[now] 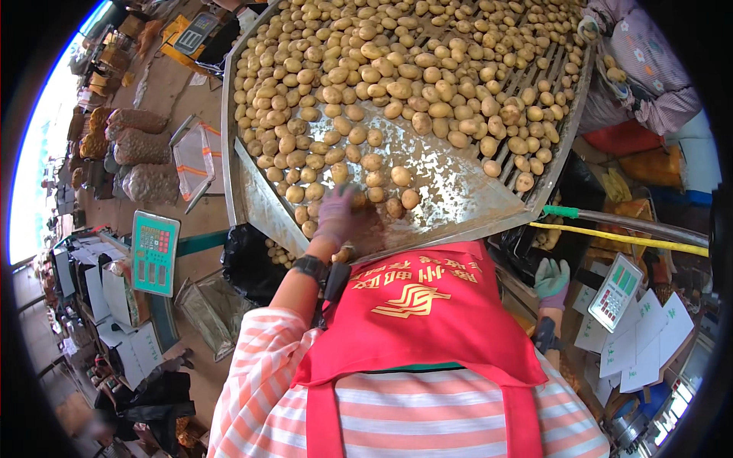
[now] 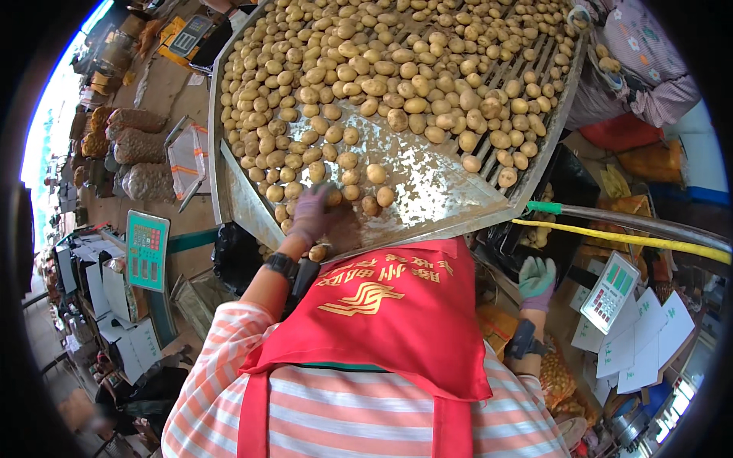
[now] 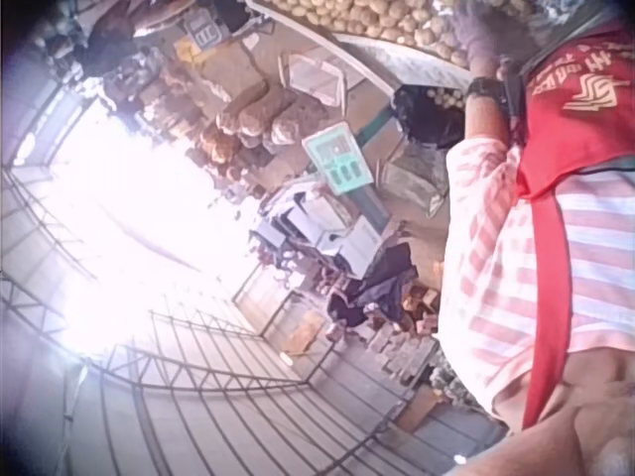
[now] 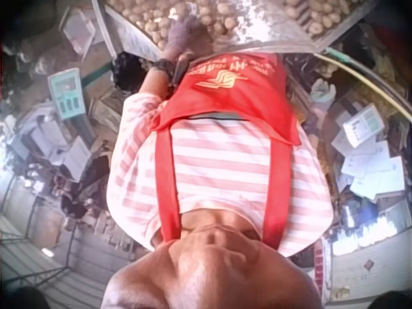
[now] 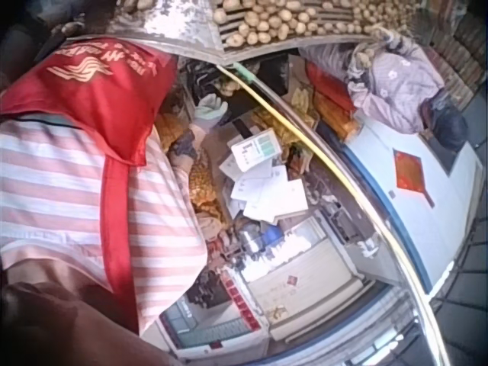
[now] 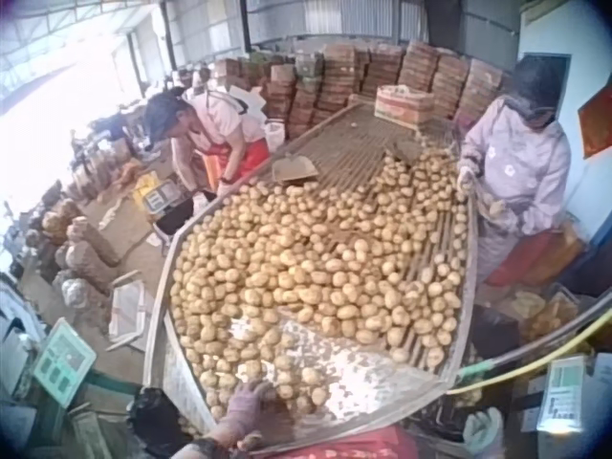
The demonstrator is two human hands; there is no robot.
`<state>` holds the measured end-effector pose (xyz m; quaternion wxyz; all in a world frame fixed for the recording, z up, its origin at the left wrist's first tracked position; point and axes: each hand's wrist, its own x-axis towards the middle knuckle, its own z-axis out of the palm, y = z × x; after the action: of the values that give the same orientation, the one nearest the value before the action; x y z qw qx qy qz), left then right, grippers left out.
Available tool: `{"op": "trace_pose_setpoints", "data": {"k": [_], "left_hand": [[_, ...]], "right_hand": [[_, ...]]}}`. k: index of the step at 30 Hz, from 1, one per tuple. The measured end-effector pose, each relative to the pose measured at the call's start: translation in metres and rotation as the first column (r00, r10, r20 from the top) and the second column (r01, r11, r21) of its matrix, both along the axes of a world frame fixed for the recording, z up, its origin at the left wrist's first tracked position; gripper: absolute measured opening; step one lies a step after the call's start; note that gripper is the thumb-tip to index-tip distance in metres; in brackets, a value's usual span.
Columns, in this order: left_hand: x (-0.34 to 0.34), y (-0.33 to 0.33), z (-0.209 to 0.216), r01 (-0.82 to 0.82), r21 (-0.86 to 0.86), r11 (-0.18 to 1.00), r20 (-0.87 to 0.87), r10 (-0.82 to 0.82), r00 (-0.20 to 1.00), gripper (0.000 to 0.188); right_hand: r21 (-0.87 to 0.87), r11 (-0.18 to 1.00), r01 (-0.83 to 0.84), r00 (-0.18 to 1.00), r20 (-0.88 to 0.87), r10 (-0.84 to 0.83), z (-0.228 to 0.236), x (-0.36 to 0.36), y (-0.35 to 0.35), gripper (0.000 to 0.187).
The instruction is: Sorting and bagging potatoes from a large metal tray in a market.
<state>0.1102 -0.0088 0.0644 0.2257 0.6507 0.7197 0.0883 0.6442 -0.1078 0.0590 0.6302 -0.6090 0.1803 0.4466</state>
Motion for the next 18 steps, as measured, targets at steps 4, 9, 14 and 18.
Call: {"op": "trace_pose_setpoints", "data": {"k": [4,9,14,18], "left_hand": [[0.014,0.006,-0.017,0.126,-0.262,0.957,-0.018,-0.135,0.991,0.057],[0.065,-0.013,-0.017,0.271,-0.246,0.931,0.859,0.079,0.506,0.04],[0.009,0.017,0.018,-0.095,-0.13,0.987,0.599,0.155,0.785,0.035],[-0.04,0.037,-0.006,-0.291,-0.036,0.956,0.176,0.292,0.94,0.048]], "right_hand": [[0.169,0.707,-0.686,0.724,0.061,0.688,0.034,-0.105,0.043,0.039],[0.203,0.121,-0.972,0.205,0.469,0.859,0.059,-0.255,0.091,0.037],[0.417,0.216,-0.883,0.235,-0.006,0.972,0.05,-0.235,0.11,0.034],[0.368,0.521,-0.77,0.467,-0.232,0.853,0.051,-0.169,0.088,0.026]]}}
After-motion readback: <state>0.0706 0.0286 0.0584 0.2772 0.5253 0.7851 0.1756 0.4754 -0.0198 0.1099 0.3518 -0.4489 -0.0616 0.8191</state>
